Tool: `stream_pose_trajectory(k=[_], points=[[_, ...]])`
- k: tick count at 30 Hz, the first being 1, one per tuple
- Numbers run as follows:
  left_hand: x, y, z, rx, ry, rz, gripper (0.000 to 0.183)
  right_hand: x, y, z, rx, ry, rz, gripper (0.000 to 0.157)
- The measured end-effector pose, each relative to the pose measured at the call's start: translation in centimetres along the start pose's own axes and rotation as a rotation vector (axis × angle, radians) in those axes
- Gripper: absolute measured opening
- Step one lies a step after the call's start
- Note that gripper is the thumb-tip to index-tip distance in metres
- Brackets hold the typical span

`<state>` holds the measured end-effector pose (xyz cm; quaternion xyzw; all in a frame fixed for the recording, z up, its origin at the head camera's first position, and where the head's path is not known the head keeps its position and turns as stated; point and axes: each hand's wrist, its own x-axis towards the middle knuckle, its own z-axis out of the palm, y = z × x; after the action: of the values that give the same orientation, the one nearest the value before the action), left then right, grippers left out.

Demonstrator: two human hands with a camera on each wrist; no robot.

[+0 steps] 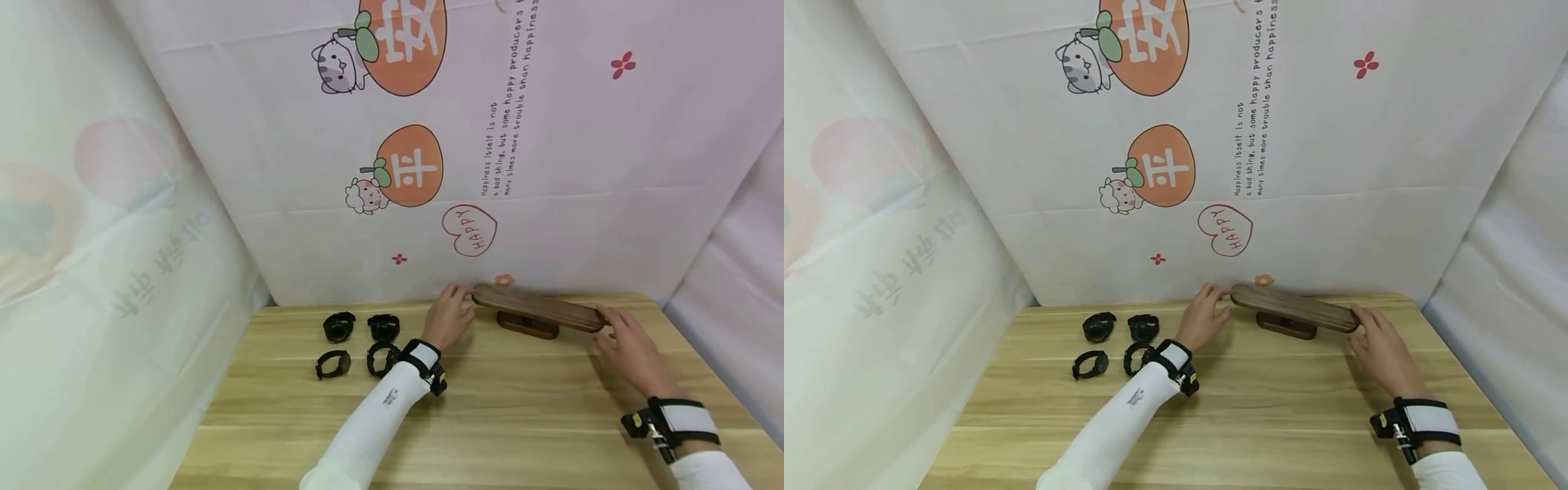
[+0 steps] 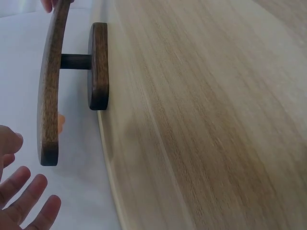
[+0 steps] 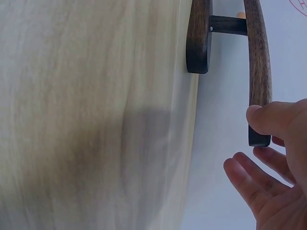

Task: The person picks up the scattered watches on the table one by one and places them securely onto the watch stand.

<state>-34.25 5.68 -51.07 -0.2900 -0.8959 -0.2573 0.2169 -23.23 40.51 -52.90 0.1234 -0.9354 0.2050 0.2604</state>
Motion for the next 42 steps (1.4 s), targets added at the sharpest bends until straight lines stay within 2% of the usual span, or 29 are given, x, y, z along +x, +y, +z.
stream_pose_trajectory(k=[3, 10, 19, 22, 30, 36, 42], points=[[0.2, 0.1, 0.4, 0.001, 0.006, -0.011, 0.033, 0.0, 0.1, 0.2, 0.01, -0.003, 0.012, 0.068], [0.7, 0.1, 1.2, -0.067, -0.008, -0.085, 0.033, 0.0, 0.2, 0.5, 0.018, 0.016, 0.038, 0.064], [1.1, 0.5, 1.5, -0.118, -0.076, -0.095, 0.037, 0.0, 0.2, 0.5, 0.037, 0.018, 0.071, 0.063], [1.3, 0.4, 1.8, -0.106, -0.088, -0.099, 0.039, 0.1, 0.1, 0.6, 0.045, 0.03, 0.072, 0.061], [1.6, 0.8, 2.7, -0.091, -0.19, -0.099, 0.049, 0.2, -0.1, 1.0, 0.021, 0.072, 0.068, 0.056], [1.7, 0.7, 2.9, -0.064, -0.171, -0.113, 0.047, 0.2, 0.0, 1.1, 0.021, 0.089, 0.07, 0.055], [1.6, 0.4, 2.8, -0.081, -0.166, -0.103, 0.047, 0.3, -0.2, 1.1, 0.022, 0.101, 0.07, 0.055]])
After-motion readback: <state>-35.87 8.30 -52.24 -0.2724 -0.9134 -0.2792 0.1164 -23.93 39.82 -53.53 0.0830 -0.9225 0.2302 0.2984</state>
